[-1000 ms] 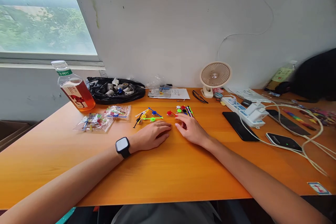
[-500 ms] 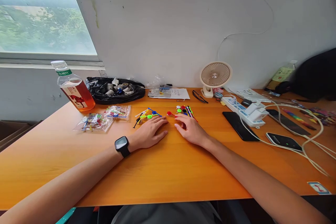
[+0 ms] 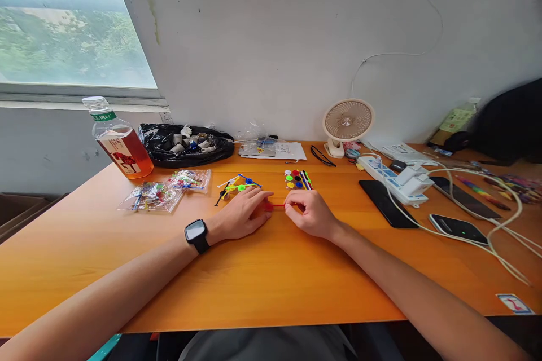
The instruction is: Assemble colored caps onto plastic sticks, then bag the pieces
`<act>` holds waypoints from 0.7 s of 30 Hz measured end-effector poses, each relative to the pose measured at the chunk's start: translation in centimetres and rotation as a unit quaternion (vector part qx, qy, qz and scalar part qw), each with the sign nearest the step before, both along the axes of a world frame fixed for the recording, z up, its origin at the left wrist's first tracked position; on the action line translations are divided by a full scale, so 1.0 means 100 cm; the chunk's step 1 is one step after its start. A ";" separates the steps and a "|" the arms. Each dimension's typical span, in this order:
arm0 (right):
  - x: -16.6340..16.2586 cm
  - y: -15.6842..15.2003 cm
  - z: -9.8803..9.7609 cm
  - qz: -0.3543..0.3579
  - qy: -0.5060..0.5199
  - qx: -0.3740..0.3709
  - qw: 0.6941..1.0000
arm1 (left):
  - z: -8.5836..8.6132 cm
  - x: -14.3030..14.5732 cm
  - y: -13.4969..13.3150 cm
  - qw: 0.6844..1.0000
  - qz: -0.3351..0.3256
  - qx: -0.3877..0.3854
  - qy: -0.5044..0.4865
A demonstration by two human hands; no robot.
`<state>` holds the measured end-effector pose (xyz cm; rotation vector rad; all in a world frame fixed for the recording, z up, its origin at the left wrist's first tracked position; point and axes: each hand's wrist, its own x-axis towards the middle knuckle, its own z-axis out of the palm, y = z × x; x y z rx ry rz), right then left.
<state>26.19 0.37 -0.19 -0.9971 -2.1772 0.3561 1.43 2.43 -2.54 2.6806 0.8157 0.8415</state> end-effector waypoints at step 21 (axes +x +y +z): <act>-0.003 -0.005 0.001 0.058 0.079 -0.076 0.992 | 0.004 0.004 -0.005 0.997 -0.065 -0.029 0.003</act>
